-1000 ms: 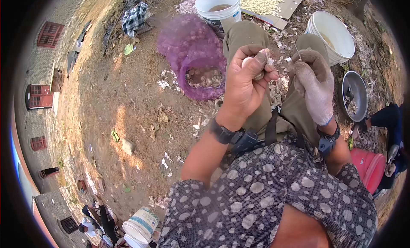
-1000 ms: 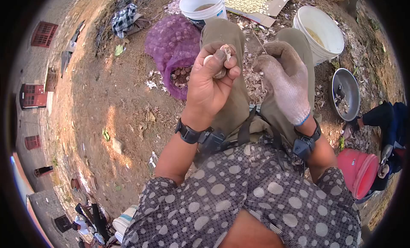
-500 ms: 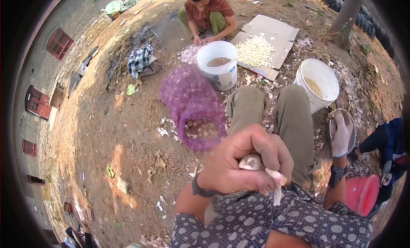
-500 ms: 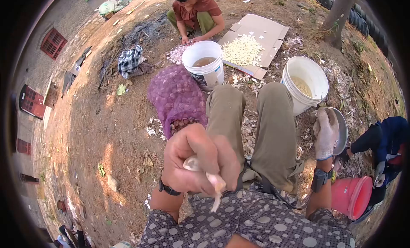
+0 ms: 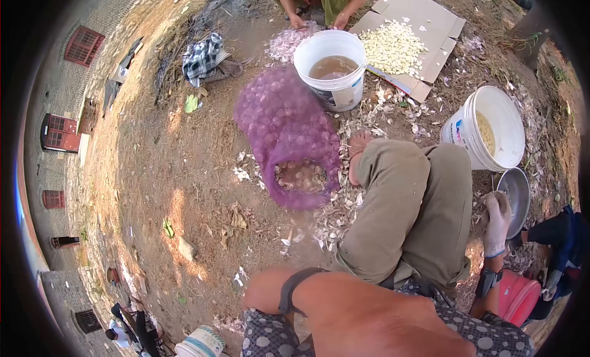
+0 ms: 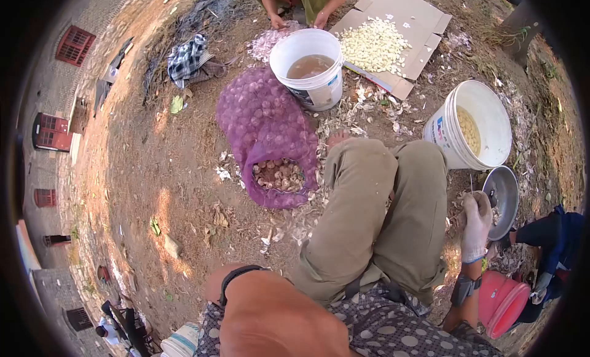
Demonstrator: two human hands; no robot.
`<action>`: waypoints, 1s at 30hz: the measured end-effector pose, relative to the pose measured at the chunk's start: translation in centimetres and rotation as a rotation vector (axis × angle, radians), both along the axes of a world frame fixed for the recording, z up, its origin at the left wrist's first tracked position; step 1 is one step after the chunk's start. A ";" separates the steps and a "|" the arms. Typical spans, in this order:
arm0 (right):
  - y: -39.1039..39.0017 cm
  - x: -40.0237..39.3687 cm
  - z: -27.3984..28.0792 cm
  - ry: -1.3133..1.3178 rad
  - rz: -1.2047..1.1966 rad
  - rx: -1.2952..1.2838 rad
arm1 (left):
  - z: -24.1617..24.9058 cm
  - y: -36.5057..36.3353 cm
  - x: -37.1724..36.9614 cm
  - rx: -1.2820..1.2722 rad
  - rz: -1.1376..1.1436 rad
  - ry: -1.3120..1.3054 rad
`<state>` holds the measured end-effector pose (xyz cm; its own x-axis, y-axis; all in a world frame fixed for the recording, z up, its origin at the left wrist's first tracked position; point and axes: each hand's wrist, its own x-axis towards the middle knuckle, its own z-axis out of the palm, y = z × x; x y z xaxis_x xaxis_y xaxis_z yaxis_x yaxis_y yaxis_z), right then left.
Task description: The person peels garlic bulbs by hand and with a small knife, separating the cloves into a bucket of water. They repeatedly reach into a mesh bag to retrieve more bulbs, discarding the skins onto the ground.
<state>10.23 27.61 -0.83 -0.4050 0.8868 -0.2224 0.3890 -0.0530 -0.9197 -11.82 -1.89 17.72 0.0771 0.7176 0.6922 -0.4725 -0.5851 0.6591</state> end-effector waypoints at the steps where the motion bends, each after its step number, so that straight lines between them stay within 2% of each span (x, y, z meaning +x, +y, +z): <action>1: 0.4 -0.6 -0.2 -0.012 -0.015 -0.009 | -0.8 0.7 -0.5 -0.005 0.008 -0.075; 5: 2.2 -3.6 -2.3 -0.010 0.003 0.079 | -4.0 3.4 -4.1 -0.028 0.018 -0.328; 9: 4.1 -6.5 -4.3 -0.098 0.025 -0.021 | -6.4 6.2 -9.9 -0.186 0.005 -0.467; 11: 4.9 -7.4 -7.3 -0.070 0.023 -0.003 | -7.5 7.0 -12.7 -0.374 0.223 -0.439; 13: 5.7 -8.8 -7.9 -0.172 0.105 -0.063 | -9.3 7.3 -15.5 -0.635 0.704 -0.344; 14: 6.7 -8.8 -10.0 -0.174 0.125 -0.022 | -10.9 7.8 -17.3 -0.744 0.968 -0.297; 16: 8.0 -8.3 -14.4 -0.221 0.209 0.030 | -15.1 8.3 -21.8 -0.772 1.149 -0.243; 18: 9.7 -8.0 -17.8 -0.300 0.345 0.051 | -18.2 9.5 -25.7 -0.885 1.261 -0.316; 20: 11.6 -4.3 -23.9 -0.319 0.343 -0.049 | -21.3 10.6 -29.1 -0.918 1.299 -0.292; 21: 12.1 -3.8 -26.0 -0.328 0.342 -0.100 | -22.5 11.3 -30.7 -1.036 1.296 -0.274; 22: 11.9 -5.7 -25.7 -0.430 0.378 -0.092 | -23.6 11.8 -31.8 -1.155 1.290 -0.263; 25: 11.0 -10.4 -21.0 -0.743 0.428 -0.050 | -27.6 12.9 -33.1 -1.156 1.302 -0.181; 27: 11.2 -10.4 -21.9 -0.794 0.440 0.009 | -29.2 13.4 -33.0 -1.185 1.438 -0.165; 28: 11.6 -9.9 -24.0 -0.738 0.452 0.055 | -30.2 13.6 -32.3 -1.209 1.494 -0.165; 30: 11.8 -12.6 -25.4 -0.578 0.406 -0.023 | -31.0 13.1 -30.2 -1.122 1.514 -0.181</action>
<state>-2.34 39.46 -26.27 -0.5141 0.6828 -0.5191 0.8081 0.1828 -0.5599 -42.05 11.25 -13.29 -0.9743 0.1652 -0.1529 -0.1398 0.0885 0.9862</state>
